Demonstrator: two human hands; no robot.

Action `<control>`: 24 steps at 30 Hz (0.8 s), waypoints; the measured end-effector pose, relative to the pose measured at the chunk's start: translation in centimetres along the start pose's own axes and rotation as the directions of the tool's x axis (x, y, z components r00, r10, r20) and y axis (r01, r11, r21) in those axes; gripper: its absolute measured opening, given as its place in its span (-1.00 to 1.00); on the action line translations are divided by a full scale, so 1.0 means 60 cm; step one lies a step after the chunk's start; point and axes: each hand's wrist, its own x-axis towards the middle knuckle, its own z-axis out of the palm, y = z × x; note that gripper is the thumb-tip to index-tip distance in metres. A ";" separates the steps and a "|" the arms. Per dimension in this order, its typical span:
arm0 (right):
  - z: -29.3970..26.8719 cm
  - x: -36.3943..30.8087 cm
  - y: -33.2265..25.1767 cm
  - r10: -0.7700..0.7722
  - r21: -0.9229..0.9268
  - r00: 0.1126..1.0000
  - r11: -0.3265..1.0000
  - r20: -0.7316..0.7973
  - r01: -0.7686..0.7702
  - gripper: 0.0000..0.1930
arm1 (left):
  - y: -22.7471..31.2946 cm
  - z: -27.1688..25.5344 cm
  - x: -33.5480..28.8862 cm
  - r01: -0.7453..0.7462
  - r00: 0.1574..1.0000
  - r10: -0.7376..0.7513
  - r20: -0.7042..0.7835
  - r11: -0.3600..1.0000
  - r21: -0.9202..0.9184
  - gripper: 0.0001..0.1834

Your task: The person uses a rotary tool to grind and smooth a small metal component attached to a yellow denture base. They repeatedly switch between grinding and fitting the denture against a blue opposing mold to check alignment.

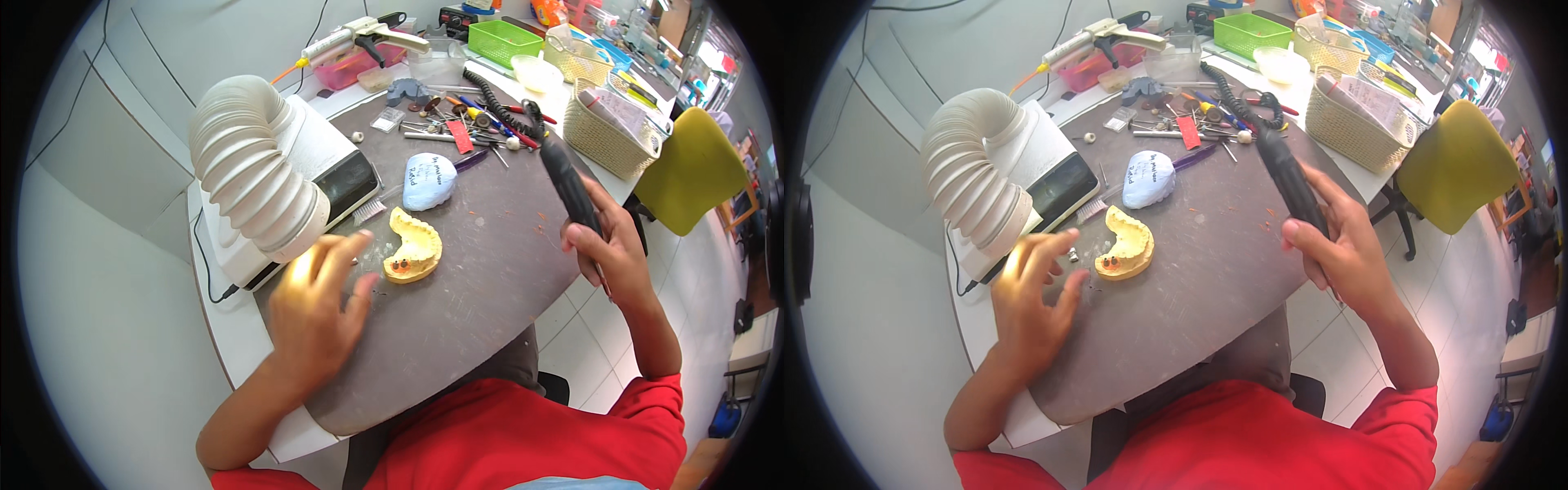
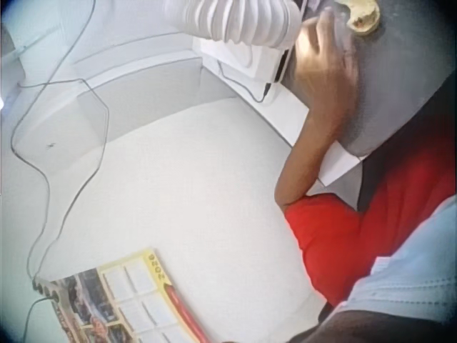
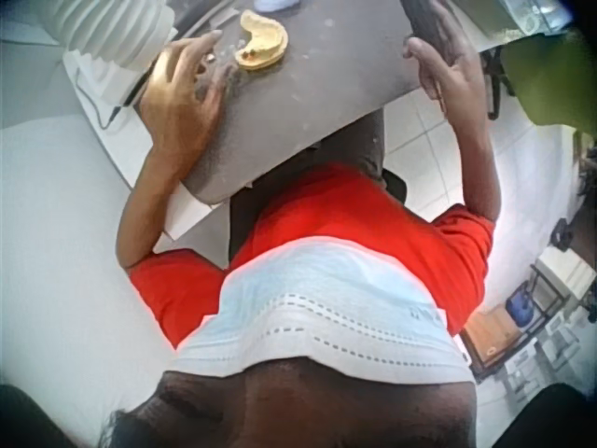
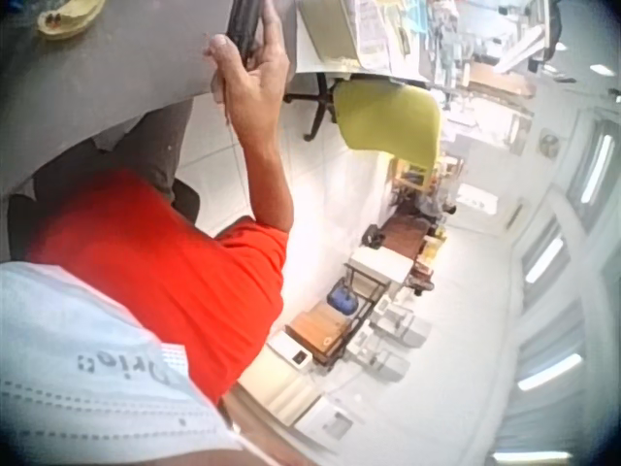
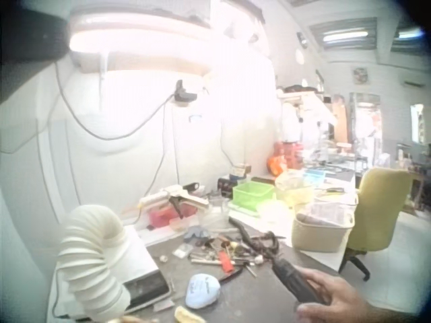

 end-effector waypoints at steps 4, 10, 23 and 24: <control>-0.029 -0.051 -0.001 0.081 0.128 0.986 0.987 0.147 -0.100 -0.65 | 0.068 0.021 -0.003 -0.404 0.912 0.411 0.002 0.898 -0.176 -0.35; -0.057 -0.092 -0.002 -0.125 0.657 0.873 0.710 0.472 -0.253 -0.62 | 0.170 0.103 0.039 -0.583 0.813 0.531 -0.239 0.743 -0.329 -0.17; -0.015 -0.010 -0.079 -0.307 -0.280 0.882 0.866 0.358 0.415 -0.54 | 0.180 0.142 0.047 0.128 0.938 0.263 0.228 0.347 -0.929 -0.57; -0.013 -0.001 -0.074 -0.213 -0.234 0.899 0.919 0.383 0.317 -0.54 | 0.179 0.139 0.051 0.181 0.926 0.248 0.285 0.369 -0.911 -0.56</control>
